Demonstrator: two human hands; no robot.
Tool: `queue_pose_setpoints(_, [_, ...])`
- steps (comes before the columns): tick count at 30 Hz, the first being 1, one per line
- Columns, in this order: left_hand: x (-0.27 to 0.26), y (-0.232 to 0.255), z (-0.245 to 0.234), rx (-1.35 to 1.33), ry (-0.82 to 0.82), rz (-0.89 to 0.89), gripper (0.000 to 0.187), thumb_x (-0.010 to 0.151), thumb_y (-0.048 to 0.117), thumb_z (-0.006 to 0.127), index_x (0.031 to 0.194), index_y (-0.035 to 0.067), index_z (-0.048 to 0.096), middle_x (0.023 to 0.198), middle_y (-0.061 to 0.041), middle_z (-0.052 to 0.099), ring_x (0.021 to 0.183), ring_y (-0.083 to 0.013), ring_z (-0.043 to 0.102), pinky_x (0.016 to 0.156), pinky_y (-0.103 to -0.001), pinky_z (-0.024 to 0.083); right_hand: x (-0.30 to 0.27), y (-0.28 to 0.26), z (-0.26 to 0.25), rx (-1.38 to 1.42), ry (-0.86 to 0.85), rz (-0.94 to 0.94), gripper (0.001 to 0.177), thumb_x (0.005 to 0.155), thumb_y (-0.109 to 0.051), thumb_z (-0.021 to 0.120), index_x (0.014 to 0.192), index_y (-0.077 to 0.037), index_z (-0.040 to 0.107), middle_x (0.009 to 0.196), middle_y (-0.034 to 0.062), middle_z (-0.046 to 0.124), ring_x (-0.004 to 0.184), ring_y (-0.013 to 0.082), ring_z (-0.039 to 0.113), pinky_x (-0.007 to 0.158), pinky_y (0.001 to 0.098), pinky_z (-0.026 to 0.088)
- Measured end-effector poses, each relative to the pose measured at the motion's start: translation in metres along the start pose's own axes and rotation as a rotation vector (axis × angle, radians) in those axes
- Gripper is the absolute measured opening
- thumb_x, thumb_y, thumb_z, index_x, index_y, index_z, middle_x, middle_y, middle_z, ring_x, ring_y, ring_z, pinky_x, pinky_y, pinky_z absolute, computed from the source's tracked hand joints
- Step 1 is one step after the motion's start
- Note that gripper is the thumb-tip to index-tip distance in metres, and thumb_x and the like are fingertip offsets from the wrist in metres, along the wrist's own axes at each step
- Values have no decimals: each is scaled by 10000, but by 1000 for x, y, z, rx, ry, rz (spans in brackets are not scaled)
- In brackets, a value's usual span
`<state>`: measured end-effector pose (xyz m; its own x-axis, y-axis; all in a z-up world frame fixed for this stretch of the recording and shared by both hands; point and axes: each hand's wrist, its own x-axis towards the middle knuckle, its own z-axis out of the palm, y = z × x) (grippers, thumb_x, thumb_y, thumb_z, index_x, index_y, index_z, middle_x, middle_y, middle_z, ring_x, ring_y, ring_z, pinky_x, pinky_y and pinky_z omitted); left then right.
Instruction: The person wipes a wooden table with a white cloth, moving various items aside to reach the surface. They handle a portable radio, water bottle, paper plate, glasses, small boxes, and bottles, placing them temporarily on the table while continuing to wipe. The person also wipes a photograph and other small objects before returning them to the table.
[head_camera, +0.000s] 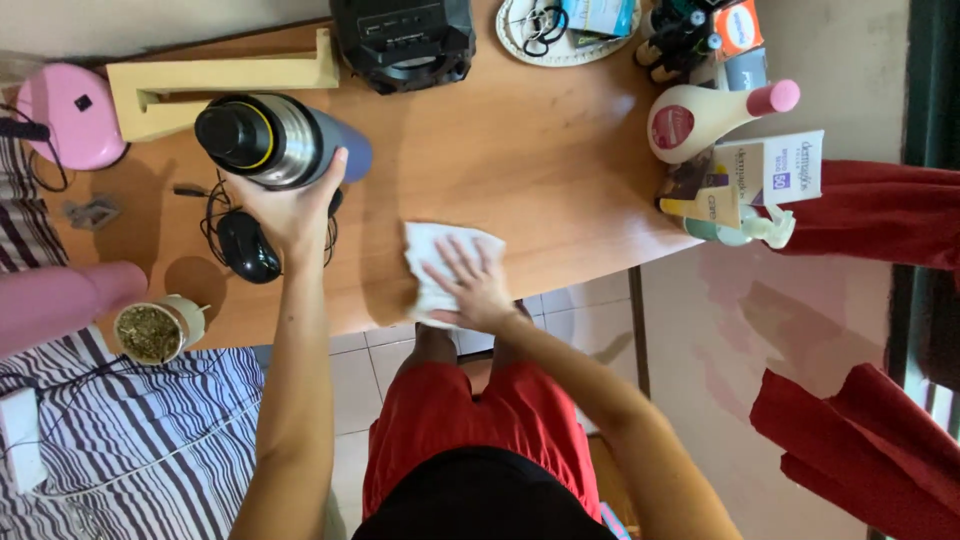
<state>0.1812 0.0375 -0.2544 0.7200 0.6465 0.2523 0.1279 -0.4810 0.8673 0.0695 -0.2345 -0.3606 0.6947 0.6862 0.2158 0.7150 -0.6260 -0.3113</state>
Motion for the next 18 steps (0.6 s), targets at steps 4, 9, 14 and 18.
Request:
queue_pose_setpoints(4, [5, -19, 11, 35, 26, -42, 1224, 576, 121, 1153, 1511, 96, 363, 1510, -194, 508, 1440, -290, 473, 1237, -468, 357, -79, 71, -24, 85, -80, 44, 805, 840, -650, 628, 1547, -311, 446, 1671, 138, 303, 1540, 348, 265, 1169, 683, 160])
queue_pose_setpoints(9, [-5, 8, 2, 94, -94, -261, 1320, 733, 287, 1169, 1621, 221, 194, 1632, -139, 387, 1505, -311, 404, 1250, -519, 325, -144, 140, -84, -101, -80, 231, 626, 987, -512, 487, 1551, -246, 434, 1681, 142, 293, 1534, 355, 284, 1214, 604, 185])
queue_pose_setpoints(14, [-104, 109, 19, -12, 109, 227, 1031, 764, -81, 976, 1538, 26, 304, 1430, -238, 400, 1366, -356, 439, 1161, -504, 367, -158, 144, -81, 1, -4, 302, 748, 881, -366, 665, 1571, -202, 426, 1653, 168, 334, 1521, 392, 278, 1211, 614, 143])
queue_pose_setpoints(18, [-148, 134, 121, -121, -446, 342, 471, 854, 118, 831, 1287, 87, 650, 1353, -125, 557, 1331, -310, 486, 1163, -477, 307, -160, 141, -61, -1, 33, 380, 932, 716, -215, 784, 1575, -197, 423, 1652, 151, 332, 1522, 410, 256, 1216, 624, 126])
